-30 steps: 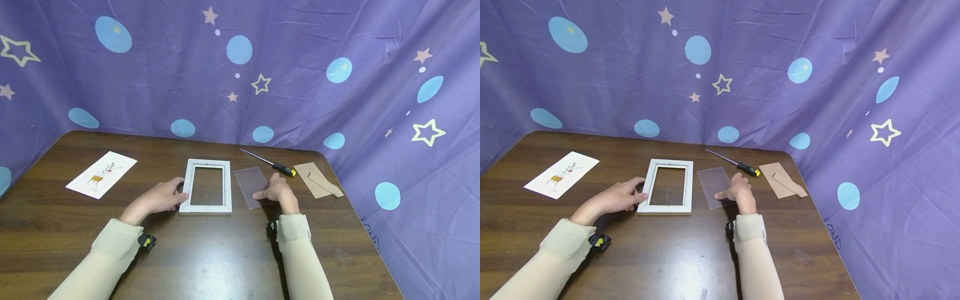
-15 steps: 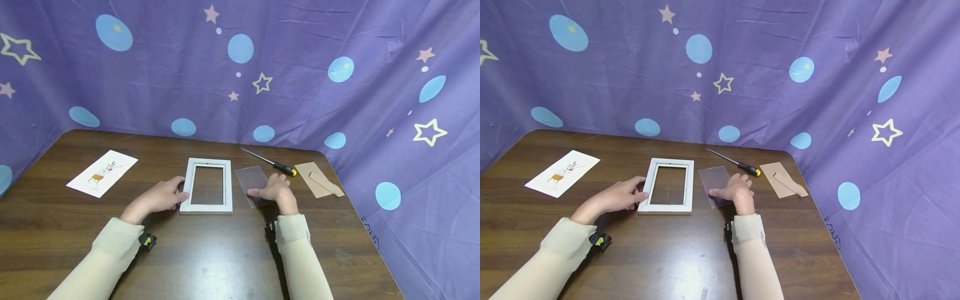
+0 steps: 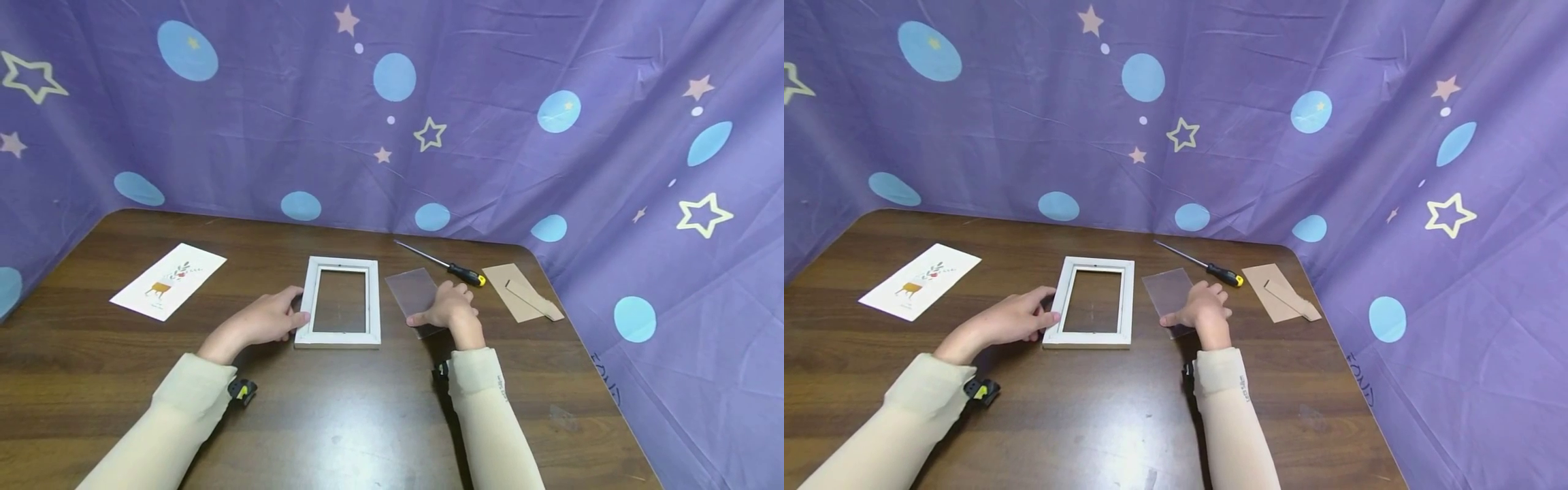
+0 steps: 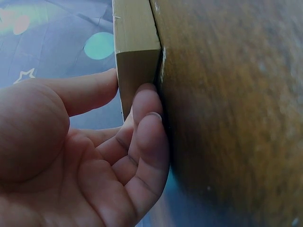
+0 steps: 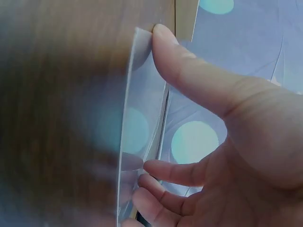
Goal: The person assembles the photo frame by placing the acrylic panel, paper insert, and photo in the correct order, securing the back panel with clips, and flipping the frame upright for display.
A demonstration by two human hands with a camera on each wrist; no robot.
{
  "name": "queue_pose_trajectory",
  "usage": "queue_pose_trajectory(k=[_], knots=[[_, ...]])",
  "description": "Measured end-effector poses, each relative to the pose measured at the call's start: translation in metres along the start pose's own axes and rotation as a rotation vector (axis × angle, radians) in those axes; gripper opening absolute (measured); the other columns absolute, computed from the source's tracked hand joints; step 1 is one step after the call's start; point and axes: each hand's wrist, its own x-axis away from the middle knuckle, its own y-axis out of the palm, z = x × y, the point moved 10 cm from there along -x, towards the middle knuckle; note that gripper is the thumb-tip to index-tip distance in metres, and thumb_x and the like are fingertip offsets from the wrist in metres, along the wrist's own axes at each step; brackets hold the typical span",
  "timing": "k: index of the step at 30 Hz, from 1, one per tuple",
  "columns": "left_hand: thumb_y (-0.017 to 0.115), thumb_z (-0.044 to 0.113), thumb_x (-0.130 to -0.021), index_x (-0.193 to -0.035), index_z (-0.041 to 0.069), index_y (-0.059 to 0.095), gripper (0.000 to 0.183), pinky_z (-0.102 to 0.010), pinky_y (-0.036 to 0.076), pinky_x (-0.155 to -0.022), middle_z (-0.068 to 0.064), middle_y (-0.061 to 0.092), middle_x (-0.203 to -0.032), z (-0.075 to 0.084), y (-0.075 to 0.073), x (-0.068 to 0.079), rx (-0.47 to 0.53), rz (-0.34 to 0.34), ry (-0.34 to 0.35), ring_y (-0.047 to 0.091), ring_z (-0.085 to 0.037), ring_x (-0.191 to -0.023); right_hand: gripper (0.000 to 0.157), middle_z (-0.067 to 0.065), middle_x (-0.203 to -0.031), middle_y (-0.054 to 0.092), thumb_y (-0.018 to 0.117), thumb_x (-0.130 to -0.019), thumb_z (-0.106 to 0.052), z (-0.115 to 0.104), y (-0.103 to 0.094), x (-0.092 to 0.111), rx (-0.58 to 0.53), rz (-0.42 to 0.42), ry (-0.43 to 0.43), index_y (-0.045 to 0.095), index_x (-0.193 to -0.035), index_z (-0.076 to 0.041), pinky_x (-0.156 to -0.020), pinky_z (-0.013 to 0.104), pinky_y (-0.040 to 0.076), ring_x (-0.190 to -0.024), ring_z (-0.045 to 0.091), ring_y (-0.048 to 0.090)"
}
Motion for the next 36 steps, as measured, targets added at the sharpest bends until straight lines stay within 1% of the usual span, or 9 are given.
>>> queue_pose_trajectory(k=[4, 12, 17, 20, 23, 24, 27, 31, 36], knots=[[0.059, 0.023, -0.109, -0.156, -0.014, 0.033, 0.065, -0.033, 0.049, -0.064, -0.008, 0.062, -0.075, -0.001, 0.000, -0.001, -0.002, 0.002, 0.000, 0.061, -0.019, -0.068, 0.123, 0.041, -0.149, 0.040, 0.097, -0.069, -0.058, 0.010, -0.003, -0.002, -0.023, 0.002, 0.013, 0.035, -0.151, 0.010, -0.110, 0.076, 0.042, -0.140, 0.054, 0.041], [0.059, 0.024, -0.109, -0.156, -0.013, 0.033, 0.066, -0.033, 0.049, -0.063, -0.008, 0.062, -0.075, -0.003, 0.000, -0.001, 0.001, 0.002, -0.007, 0.062, -0.019, -0.068, 0.126, 0.044, -0.145, 0.041, 0.101, -0.065, -0.054, 0.019, -0.006, -0.005, -0.032, -0.023, 0.003, 0.034, -0.150, 0.010, -0.109, 0.067, 0.049, -0.134, 0.057, 0.043], [0.059, 0.025, -0.109, -0.156, -0.013, 0.033, 0.066, -0.034, 0.049, -0.064, -0.008, 0.062, -0.075, -0.002, 0.000, 0.000, -0.004, 0.004, -0.007, 0.062, -0.019, -0.068, 0.125, 0.044, -0.147, 0.041, 0.100, -0.067, -0.054, 0.023, -0.007, -0.007, -0.019, -0.026, -0.009, 0.033, -0.151, 0.011, -0.110, 0.067, 0.048, -0.135, 0.059, 0.042], [0.059, 0.024, -0.109, -0.156, -0.013, 0.033, 0.066, -0.034, 0.049, -0.065, -0.008, 0.062, -0.075, 0.000, 0.000, 0.000, -0.003, 0.003, -0.001, 0.063, -0.019, -0.068, 0.125, 0.043, -0.151, 0.038, 0.099, -0.069, -0.053, 0.028, -0.008, -0.008, -0.037, -0.028, -0.017, 0.032, -0.152, 0.011, -0.112, 0.067, 0.046, -0.135, 0.062, 0.044], [0.059, 0.024, -0.109, -0.156, -0.014, 0.033, 0.066, -0.034, 0.050, -0.067, -0.008, 0.062, -0.074, 0.000, 0.000, 0.000, -0.002, 0.001, 0.002, 0.063, -0.019, -0.068, 0.122, 0.042, -0.153, 0.035, 0.099, -0.071, -0.052, 0.032, -0.008, -0.009, -0.066, -0.033, -0.030, 0.033, -0.152, 0.010, -0.112, 0.066, 0.046, -0.134, 0.061, 0.047], [0.059, 0.024, -0.109, -0.156, -0.014, 0.032, 0.066, -0.034, 0.050, -0.067, -0.008, 0.062, -0.074, 0.000, 0.000, 0.000, -0.001, 0.000, 0.002, 0.063, -0.019, -0.068, 0.118, 0.041, -0.153, 0.035, 0.099, -0.071, -0.051, 0.033, -0.009, -0.009, -0.082, -0.032, -0.039, 0.035, -0.150, 0.010, -0.112, 0.065, 0.047, -0.134, 0.058, 0.049], [0.059, 0.023, -0.109, -0.156, -0.014, 0.032, 0.066, -0.034, 0.051, -0.067, -0.008, 0.062, -0.075, 0.000, 0.000, 0.000, -0.001, 0.000, 0.000, 0.063, -0.019, -0.068, 0.105, 0.035, -0.143, 0.049, 0.099, -0.073, -0.045, 0.030, -0.012, -0.009, -0.114, -0.033, -0.096, 0.042, -0.142, 0.009, -0.110, 0.060, 0.050, -0.127, 0.049, 0.058], [0.059, 0.024, -0.109, -0.157, -0.013, 0.032, 0.066, -0.034, 0.050, -0.066, -0.008, 0.062, -0.075, 0.000, 0.000, 0.000, 0.002, -0.002, -0.003, 0.063, -0.019, -0.069, 0.079, 0.024, -0.124, 0.064, 0.093, -0.083, -0.034, 0.024, -0.018, -0.009, -0.149, -0.034, -0.175, 0.050, -0.134, 0.008, -0.106, 0.054, 0.052, -0.116, 0.039, 0.063], [0.059, 0.024, -0.109, -0.156, -0.013, 0.033, 0.065, -0.034, 0.049, -0.065, -0.008, 0.062, -0.076, -0.001, 0.000, 0.000, 0.004, -0.003, 0.000, 0.062, -0.019, -0.069, 0.048, 0.021, -0.124, 0.067, 0.078, -0.097, -0.022, 0.023, -0.026, -0.008, -0.184, -0.032, -0.222, 0.057, -0.132, 0.004, -0.100, 0.050, 0.054, -0.111, 0.033, 0.064]])
